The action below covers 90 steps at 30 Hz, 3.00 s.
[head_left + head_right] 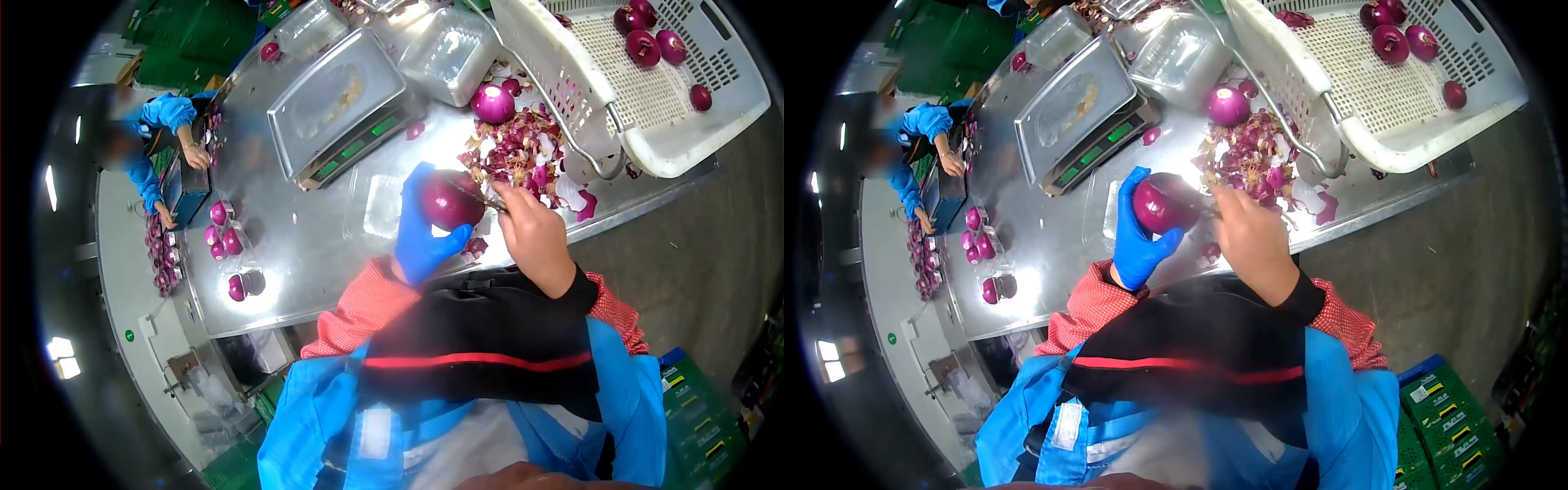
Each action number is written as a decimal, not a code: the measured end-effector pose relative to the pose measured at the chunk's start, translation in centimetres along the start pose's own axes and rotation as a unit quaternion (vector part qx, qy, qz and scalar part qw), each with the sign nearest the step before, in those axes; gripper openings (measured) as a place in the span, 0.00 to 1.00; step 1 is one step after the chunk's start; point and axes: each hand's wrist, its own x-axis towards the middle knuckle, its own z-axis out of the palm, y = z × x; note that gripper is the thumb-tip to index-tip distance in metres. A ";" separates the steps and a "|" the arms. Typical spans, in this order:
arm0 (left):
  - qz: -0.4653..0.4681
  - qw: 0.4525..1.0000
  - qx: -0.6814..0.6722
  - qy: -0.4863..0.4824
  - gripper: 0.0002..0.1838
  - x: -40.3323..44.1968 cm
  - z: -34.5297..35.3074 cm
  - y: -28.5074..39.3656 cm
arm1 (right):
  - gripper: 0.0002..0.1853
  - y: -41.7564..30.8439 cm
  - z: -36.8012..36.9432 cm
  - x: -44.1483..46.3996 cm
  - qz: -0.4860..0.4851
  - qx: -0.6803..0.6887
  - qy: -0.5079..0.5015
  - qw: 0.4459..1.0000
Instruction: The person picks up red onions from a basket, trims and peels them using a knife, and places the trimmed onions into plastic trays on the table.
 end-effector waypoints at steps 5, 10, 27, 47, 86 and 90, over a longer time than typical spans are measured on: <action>0.079 0.990 0.108 0.035 0.51 0.0 0.2 -0.6 | 0.19 0.6 0.8 -0.1 0.012 -0.067 -0.031 0.997; 0.072 0.993 -0.068 0.057 0.48 0.4 -0.2 0.7 | 0.19 1.6 0.7 -0.9 0.058 0.081 -0.006 0.995; -0.259 0.806 -0.527 -0.068 0.31 -0.7 -1.0 1.0 | 0.13 3.4 3.5 3.3 0.190 0.158 0.011 0.969; -0.254 0.798 0.546 0.019 0.46 -0.9 -13.6 -4.7 | 0.13 3.3 5.3 -3.1 0.110 0.102 -0.135 0.979; 0.155 0.780 0.523 -0.307 0.31 50.7 39.8 0.1 | 0.21 22.3 -7.7 -4.8 0.189 0.462 -0.257 0.828; 0.295 0.790 0.399 -0.359 0.32 46.6 45.8 -0.8 | 0.21 23.6 -8.7 -4.7 0.206 0.446 -0.255 0.833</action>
